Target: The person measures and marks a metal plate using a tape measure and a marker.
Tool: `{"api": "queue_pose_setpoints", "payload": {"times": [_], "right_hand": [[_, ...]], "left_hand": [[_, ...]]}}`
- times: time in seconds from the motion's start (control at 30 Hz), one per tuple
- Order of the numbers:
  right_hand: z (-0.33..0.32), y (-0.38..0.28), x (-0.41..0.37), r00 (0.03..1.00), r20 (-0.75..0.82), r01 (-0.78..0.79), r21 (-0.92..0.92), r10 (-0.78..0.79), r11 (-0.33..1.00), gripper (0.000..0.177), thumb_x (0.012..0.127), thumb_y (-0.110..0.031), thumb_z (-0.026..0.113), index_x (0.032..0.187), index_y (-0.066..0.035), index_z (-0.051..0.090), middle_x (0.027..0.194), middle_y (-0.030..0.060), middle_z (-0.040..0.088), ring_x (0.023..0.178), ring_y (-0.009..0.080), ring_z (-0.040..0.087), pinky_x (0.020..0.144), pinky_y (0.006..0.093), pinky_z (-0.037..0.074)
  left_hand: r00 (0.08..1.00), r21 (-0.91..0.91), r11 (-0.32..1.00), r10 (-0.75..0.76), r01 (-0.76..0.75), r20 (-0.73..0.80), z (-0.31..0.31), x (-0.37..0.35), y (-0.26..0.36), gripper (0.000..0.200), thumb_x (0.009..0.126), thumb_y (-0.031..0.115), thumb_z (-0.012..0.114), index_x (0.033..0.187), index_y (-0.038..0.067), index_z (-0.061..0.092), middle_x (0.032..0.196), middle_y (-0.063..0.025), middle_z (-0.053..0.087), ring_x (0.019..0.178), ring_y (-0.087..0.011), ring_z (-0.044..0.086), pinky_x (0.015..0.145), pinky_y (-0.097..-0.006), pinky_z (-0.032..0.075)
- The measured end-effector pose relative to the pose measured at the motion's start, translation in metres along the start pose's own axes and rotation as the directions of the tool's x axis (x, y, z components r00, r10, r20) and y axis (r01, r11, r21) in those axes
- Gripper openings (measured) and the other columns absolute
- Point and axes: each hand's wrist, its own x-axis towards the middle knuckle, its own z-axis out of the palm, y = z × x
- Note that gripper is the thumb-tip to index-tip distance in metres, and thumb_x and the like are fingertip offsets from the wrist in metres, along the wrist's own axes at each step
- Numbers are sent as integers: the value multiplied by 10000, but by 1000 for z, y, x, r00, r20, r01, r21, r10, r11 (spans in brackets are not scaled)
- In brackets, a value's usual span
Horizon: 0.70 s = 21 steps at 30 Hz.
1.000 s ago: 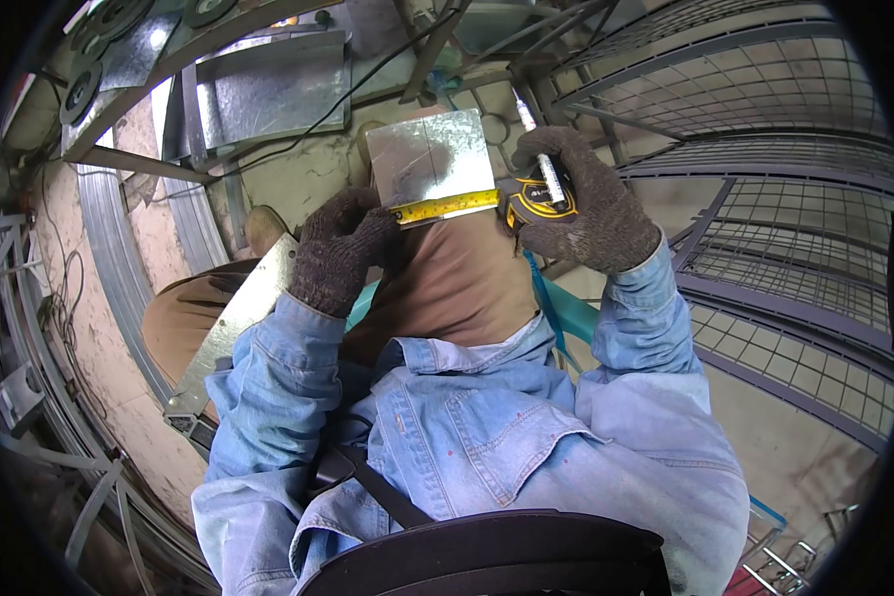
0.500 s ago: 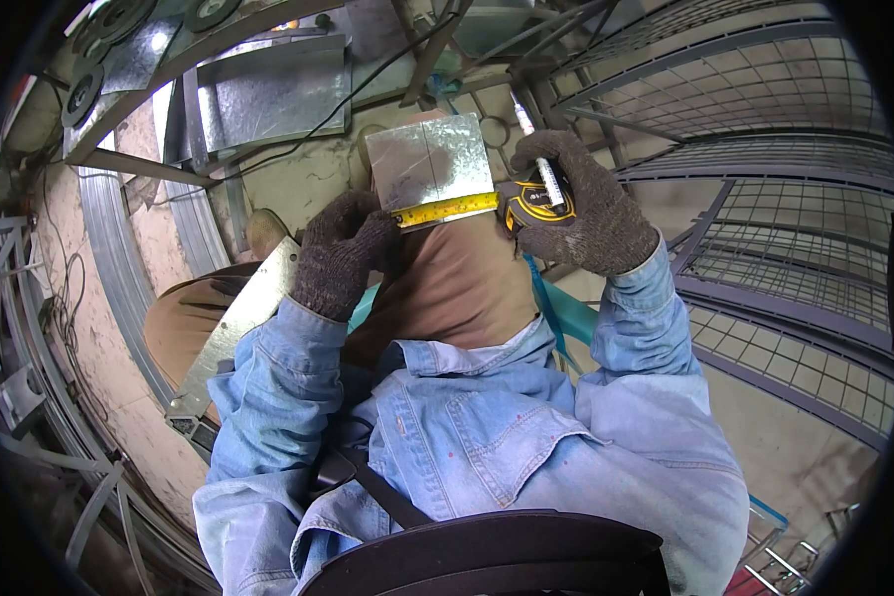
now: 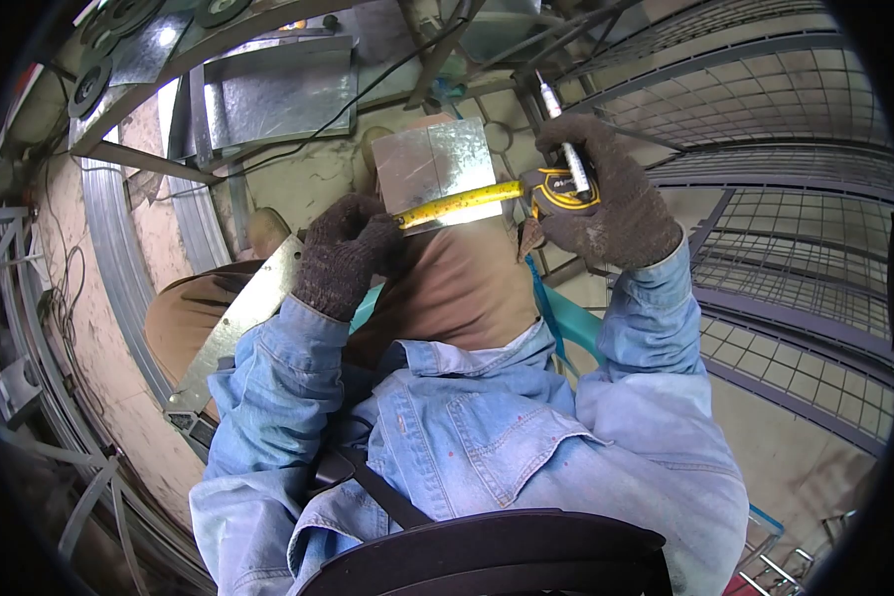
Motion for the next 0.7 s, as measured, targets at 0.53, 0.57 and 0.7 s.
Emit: {"api": "queue_pose_setpoints", "payload": {"times": [0.53, 0.57, 0.7], "right_hand": [[1, 2, 11, 998, -4, 64, 18, -64, 998, 619, 790, -184, 870, 1294, -52, 536, 1176, 136, 622, 1007, 210, 662, 873, 374, 558], [-3, 0, 16, 998, -7, 67, 16, -67, 998, 619, 790, -184, 870, 1294, -52, 536, 1176, 136, 622, 1007, 210, 662, 873, 374, 558], [-10, 0, 46, 992, -1, 130, -7, -130, 992, 547, 832, -133, 832, 1284, -67, 529, 1109, 92, 622, 1001, 176, 637, 870, 335, 545]], "left_hand": [[971, 126, 972, 212, -198, -108, 6, -4, 20, 145, 983, 120, 670, 1043, -6, 631, 829, -93, 686, 708, -149, 663, 640, -282, 550], [970, 128, 971, 217, -203, -106, 6, -3, 21, 145, 983, 120, 670, 1043, -6, 631, 829, -93, 686, 708, -149, 663, 640, -282, 550], [962, 91, 970, 237, -226, -135, 4, 1, 19, 132, 986, 120, 666, 1015, -4, 631, 822, -86, 677, 691, -143, 664, 611, -279, 548]]}}
